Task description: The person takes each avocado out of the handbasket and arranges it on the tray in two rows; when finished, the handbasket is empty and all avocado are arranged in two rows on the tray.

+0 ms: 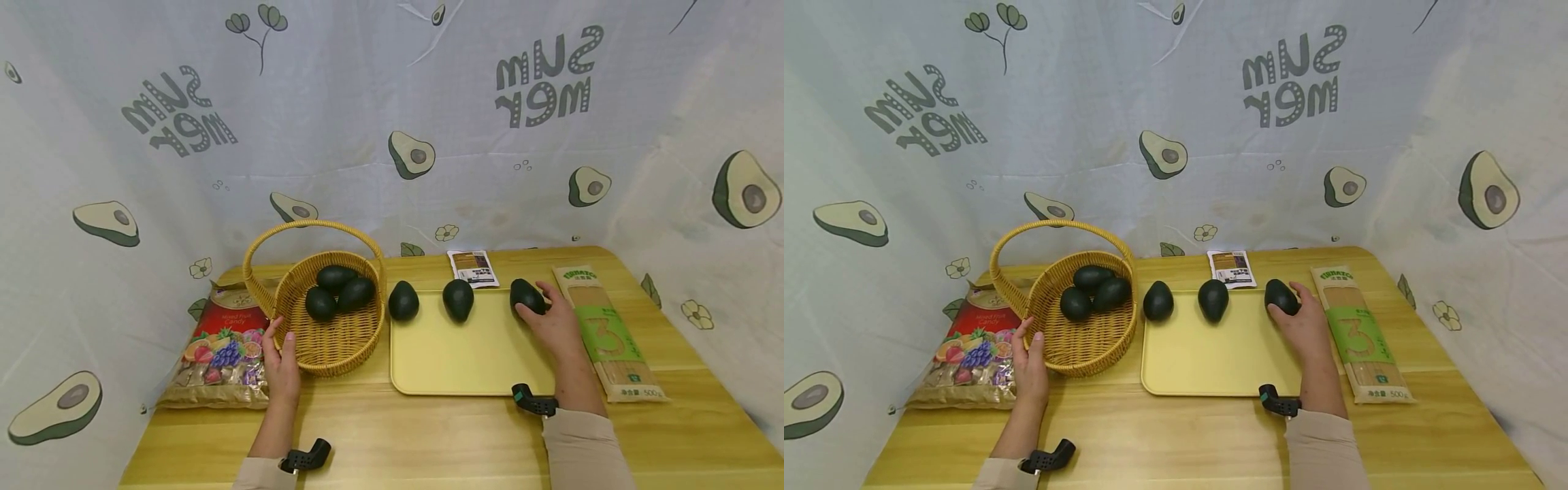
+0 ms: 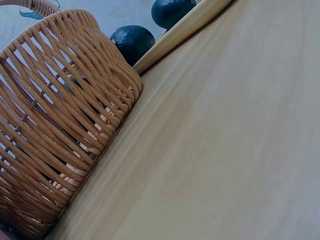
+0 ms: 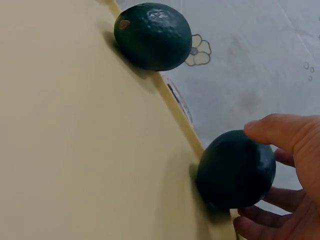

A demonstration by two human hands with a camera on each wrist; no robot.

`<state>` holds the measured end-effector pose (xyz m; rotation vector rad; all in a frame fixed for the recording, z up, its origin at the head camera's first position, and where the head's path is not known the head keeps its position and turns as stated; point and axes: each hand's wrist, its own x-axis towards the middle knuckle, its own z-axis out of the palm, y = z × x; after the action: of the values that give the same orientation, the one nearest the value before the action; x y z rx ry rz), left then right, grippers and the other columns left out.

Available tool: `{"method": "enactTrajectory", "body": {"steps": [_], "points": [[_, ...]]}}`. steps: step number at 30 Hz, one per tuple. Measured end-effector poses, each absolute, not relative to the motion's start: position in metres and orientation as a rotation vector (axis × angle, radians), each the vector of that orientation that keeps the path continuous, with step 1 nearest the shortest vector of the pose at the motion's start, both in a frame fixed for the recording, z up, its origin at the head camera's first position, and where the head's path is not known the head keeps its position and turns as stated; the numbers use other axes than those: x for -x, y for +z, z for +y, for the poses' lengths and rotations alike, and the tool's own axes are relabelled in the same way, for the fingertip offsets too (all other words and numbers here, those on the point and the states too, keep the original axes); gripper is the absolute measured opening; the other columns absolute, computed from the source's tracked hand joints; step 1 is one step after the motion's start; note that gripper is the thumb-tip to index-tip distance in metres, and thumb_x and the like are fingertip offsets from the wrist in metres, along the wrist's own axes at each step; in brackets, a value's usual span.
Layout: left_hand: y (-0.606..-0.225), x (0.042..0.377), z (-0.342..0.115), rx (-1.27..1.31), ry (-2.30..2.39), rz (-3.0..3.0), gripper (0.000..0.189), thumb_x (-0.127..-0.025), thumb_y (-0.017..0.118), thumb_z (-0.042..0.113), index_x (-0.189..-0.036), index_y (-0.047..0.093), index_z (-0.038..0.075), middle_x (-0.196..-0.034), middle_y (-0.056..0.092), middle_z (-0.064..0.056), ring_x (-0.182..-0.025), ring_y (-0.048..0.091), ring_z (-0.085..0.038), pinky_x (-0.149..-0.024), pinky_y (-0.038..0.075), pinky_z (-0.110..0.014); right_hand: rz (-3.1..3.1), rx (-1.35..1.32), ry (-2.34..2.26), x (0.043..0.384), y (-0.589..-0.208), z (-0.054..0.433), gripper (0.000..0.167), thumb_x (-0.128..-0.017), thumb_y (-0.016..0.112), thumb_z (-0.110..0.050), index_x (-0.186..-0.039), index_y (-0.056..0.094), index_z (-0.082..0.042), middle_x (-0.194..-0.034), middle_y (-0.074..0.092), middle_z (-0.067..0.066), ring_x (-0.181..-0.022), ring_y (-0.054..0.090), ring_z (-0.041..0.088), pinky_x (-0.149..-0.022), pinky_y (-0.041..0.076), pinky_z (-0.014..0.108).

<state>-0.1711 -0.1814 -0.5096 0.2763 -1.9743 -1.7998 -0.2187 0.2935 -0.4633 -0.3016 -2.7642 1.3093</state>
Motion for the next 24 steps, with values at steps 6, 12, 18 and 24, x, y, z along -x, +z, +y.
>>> {"method": "enactTrajectory", "body": {"steps": [6, 12, 18, 24], "points": [[-0.510, 0.171, -0.181, -0.267, -1.798, -1.965, 0.044, -0.107, 0.048, 0.024, -0.149, 0.043, 0.011, -0.164, 0.031, -0.013, -0.152, 0.026, -0.036, -0.121, 0.019, -0.062, -2.696, 0.210, 1.288, 0.207, -0.434, 0.284, 0.077, -0.102, 0.061, -0.037, -0.161, 0.025, -0.005, -0.161, 0.024, 0.034, -0.143, 0.029, 0.058, -0.107, 0.034, 0.072], [-0.510, 0.171, -0.181, -0.265, -1.795, -1.962, 0.044, -0.107, 0.049, 0.023, -0.149, 0.044, 0.012, -0.163, 0.033, -0.012, -0.151, 0.028, -0.035, -0.120, 0.021, -0.060, -2.647, 0.129, 1.202, 0.193, -0.401, 0.256, 0.073, -0.100, 0.065, -0.036, -0.160, 0.032, -0.009, -0.160, 0.032, 0.029, -0.142, 0.034, 0.054, -0.107, 0.036, 0.070], [-0.511, 0.171, -0.182, -0.275, -1.798, -1.975, 0.044, -0.107, 0.048, 0.024, -0.149, 0.043, 0.012, -0.163, 0.033, -0.012, -0.151, 0.028, -0.036, -0.120, 0.021, -0.061, -2.514, -0.171, 1.293, 0.182, -0.388, 0.212, 0.061, -0.095, 0.073, -0.017, -0.150, 0.047, -0.005, -0.149, 0.046, 0.025, -0.137, 0.044, 0.046, -0.112, 0.038, 0.064], [-0.511, 0.172, -0.183, -0.265, -1.797, -1.969, 0.044, -0.107, 0.049, 0.023, -0.149, 0.044, 0.010, -0.164, 0.032, -0.012, -0.153, 0.025, -0.036, -0.121, 0.019, -0.062, -2.453, -0.444, 1.361, 0.177, -0.389, 0.164, 0.056, -0.091, 0.077, -0.010, -0.142, 0.056, -0.007, -0.141, 0.056, 0.017, -0.130, 0.054, 0.037, -0.109, 0.045, 0.056]]}}
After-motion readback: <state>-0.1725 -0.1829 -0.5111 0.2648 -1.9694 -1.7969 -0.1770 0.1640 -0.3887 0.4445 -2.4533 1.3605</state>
